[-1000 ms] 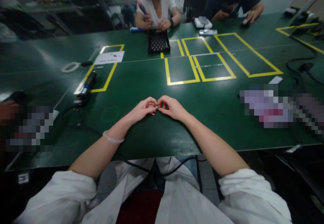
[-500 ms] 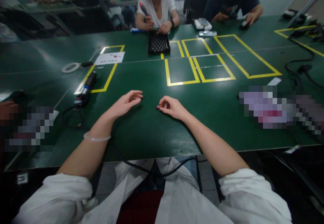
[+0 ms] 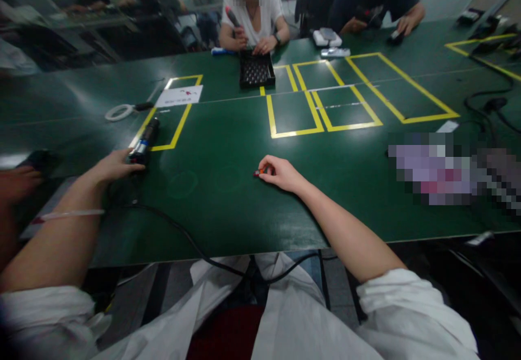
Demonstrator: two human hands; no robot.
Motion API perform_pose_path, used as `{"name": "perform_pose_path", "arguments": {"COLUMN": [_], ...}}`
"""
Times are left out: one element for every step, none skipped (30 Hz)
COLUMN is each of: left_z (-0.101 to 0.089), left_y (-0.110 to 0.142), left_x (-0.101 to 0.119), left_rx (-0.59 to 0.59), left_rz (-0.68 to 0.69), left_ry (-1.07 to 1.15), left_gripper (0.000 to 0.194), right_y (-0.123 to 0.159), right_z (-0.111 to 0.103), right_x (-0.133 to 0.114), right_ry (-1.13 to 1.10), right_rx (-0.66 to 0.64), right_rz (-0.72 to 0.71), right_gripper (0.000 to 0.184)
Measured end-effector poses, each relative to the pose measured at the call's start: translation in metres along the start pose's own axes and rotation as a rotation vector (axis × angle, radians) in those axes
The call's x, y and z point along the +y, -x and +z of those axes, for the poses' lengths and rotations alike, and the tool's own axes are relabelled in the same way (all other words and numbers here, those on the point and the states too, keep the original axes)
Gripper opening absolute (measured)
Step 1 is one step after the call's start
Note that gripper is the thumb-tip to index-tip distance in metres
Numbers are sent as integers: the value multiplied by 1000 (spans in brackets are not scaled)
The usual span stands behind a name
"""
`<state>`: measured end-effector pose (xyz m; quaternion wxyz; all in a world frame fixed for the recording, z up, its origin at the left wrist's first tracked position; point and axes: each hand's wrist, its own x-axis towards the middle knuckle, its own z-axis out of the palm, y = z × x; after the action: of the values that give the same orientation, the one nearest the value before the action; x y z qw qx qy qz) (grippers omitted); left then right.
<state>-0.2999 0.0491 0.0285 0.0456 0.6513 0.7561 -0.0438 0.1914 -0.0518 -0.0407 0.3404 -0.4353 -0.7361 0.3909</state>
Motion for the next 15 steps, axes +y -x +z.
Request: {"name": "perform_pose_path", "arguments": {"left_z": [-2,-2,-2,-1,0,2,3,5,6,8,10,13,15,18,21], "left_y": [-1,-2,-2,-3,-3,-3,-3,-2,0,2,5,8,12,15,19], "left_x": [-2,-4,-5,-5,-5,-4,-2,2,6,12,19,27,36,46,57], "left_rx": [-57,-96,-110,-98,-86,-79,-71,-60,-45,-27,-8,13,32,49,63], "left_rz": [2,1,6,8,12,17,20,23,27,34,45,60,80,105,131], "left_ry": [-3,-9,-13,-15,-19,-27,-40,-52,-57,-51,-35,-8,29,71,114], "left_gripper": [61,63,65,66,67,67,67,66,65,63,61,60,59,60,60], "right_y": [0,0,0,0,0,0,0,0,0,-1,-1,-1,-1,-1,-1], "right_z": [0,0,0,0,0,0,0,0,0,0,0,0,0,0,0], "right_x": [0,0,-1,-1,-2,-2,-2,-3,-3,-3,-3,-3,-2,-2,-1], "right_ry": [2,3,4,3,0,-3,-6,-11,-16,-22,-27,-31,-34,-38,-42], "right_rx": [-3,-5,-6,-6,-6,-6,-8,-10,-11,-11,-8,-3,3,9,15], "right_rz": [4,6,7,7,7,7,7,7,8,8,9,9,10,10,11], "right_gripper": [19,19,19,19,19,19,19,20,20,20,21,21,22,22,22]}}
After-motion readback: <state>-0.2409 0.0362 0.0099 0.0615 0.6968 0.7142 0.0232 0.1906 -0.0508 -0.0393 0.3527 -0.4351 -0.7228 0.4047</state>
